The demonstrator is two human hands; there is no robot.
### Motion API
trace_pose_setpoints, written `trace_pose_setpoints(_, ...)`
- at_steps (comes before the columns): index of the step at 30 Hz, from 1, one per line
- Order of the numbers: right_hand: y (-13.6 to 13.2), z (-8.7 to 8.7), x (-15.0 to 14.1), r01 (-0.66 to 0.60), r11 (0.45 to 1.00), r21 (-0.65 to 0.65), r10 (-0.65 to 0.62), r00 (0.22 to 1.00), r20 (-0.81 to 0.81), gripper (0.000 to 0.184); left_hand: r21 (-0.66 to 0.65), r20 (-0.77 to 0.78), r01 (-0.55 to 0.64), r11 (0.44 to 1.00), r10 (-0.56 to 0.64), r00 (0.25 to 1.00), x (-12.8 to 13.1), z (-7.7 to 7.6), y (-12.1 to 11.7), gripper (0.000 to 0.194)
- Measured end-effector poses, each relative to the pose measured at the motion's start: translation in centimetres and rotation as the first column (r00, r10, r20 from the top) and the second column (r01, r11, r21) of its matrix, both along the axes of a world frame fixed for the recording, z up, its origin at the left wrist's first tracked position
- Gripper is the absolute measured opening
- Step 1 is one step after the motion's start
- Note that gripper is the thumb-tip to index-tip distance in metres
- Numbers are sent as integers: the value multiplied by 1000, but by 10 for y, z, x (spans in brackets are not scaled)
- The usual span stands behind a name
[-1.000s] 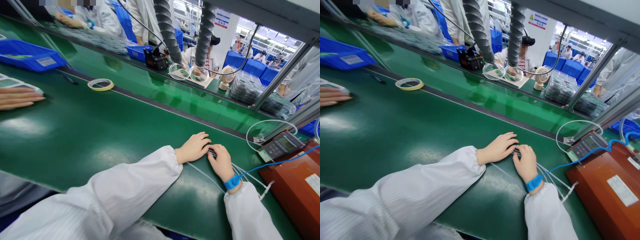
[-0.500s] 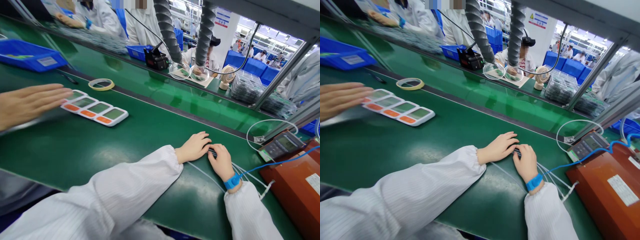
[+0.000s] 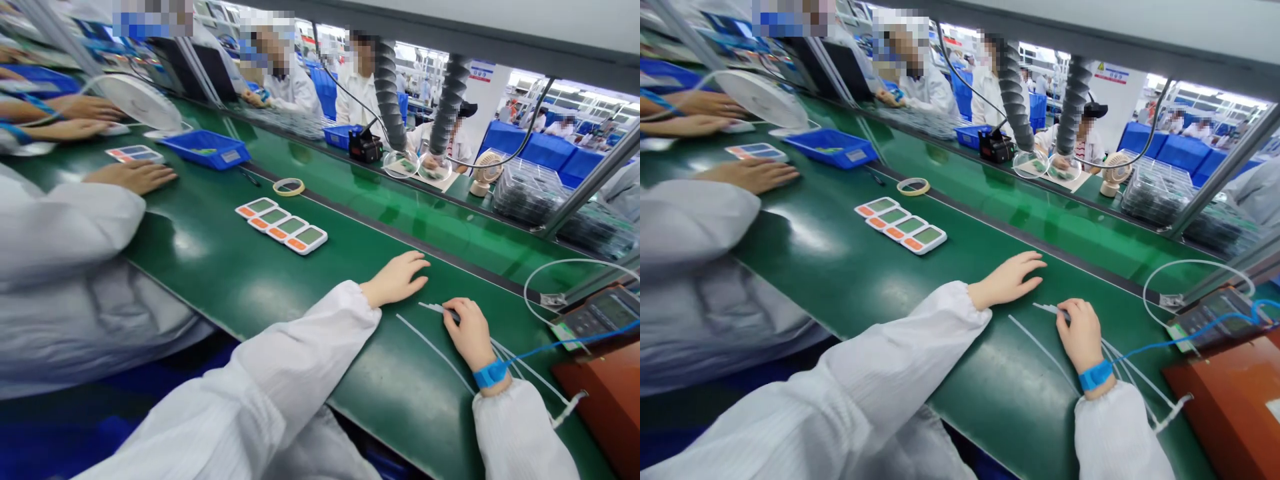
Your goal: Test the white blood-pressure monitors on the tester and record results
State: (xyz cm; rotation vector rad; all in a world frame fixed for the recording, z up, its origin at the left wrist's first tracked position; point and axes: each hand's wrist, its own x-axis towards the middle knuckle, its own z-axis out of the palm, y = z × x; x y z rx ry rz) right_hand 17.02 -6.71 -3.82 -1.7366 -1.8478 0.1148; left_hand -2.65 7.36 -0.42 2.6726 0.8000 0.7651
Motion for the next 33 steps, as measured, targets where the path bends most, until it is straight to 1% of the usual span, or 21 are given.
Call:
trace_pose_setpoints(2,1,1,-1,9,1000,-2,-9,1000,-7,13,40,-8,-166,985,166,986,-34,2,14,44)
trace_pose_setpoints(3,1,1,-1,14,1000,-3,-14,1000,-10,12,64,-13,-254,965,255,967,-55,1,22,45)
trace_pose_setpoints(4,1,2,-2,20,1000,-4,-20,1000,-12,11,89,-1,-373,923,375,927,-77,0,31,45)
trace_pose_setpoints(5,2,2,-2,25,1000,-5,-25,1000,-13,10,108,17,-505,856,507,862,-99,-1,39,47)
trace_pose_setpoints(7,2,3,-3,34,999,-6,-34,999,-10,9,117,16,-727,676,731,682,-141,-8,54,56)
trace_pose_setpoints(8,3,3,-3,39,999,-6,-39,999,-9,9,111,-24,-787,606,794,608,-158,-12,59,58)
trace_pose_setpoints(9,3,3,-4,43,999,-5,-43,999,-9,9,110,-78,-807,580,814,575,-172,-16,62,59)
trace_pose_setpoints(11,3,3,-5,49,999,-1,-49,999,-11,8,148,-159,-782,606,794,586,-185,-23,64,62)
trace_pose_setpoints(13,3,3,-6,47,999,8,-46,999,-20,9,179,-174,-701,690,724,668,-184,-27,61,64)
trace_pose_setpoints(15,3,3,-8,41,999,21,-41,998,-40,9,165,-136,-613,773,633,762,-172,-28,56,63)
trace_pose_setpoints(18,3,4,-10,39,998,58,-34,995,-91,12,20,-63,-489,872,489,870,-142,-24,49,63)
trace_pose_setpoints(20,3,6,-12,45,995,94,-33,991,-128,17,-126,34,-403,906,410,911,-112,-18,44,65)
trace_pose_setpoints(22,2,9,-13,56,990,131,-35,987,-158,23,-301,214,-323,897,394,894,-72,-11,36,66)
trace_pose_setpoints(23,1,11,-13,64,985,160,-34,983,-182,25,-428,326,-239,871,396,858,-48,-8,29,66)
trace_pose_setpoints(24,0,13,-13,77,978,196,-34,976,-214,26,-551,442,-89,830,381,812,-23,-6,21,67)
trace_pose_setpoints(25,-2,16,-13,99,967,233,-38,967,-252,27,-635,553,78,768,382,741,3,-4,10,67)
trace_pose_setpoints(27,-3,20,-13,166,944,286,-68,944,-323,27,-702,680,369,609,421,601,48,-5,-13,68)
trace_pose_setpoints(28,-4,22,-13,201,935,290,-95,935,-341,27,-705,703,464,536,442,557,65,-7,-24,67)
trace_pose_setpoints(29,-4,23,-12,228,932,281,-125,932,-341,27,-710,703,509,486,449,552,77,-10,-34,64)
trace_pose_setpoints(30,-4,23,-12,239,934,264,-147,934,-326,28,-720,693,528,449,435,575,84,-13,-42,59)
trace_pose_setpoints(33,-3,21,-12,193,964,185,-153,965,-214,25,-744,668,534,402,467,579,84,-19,-49,51)
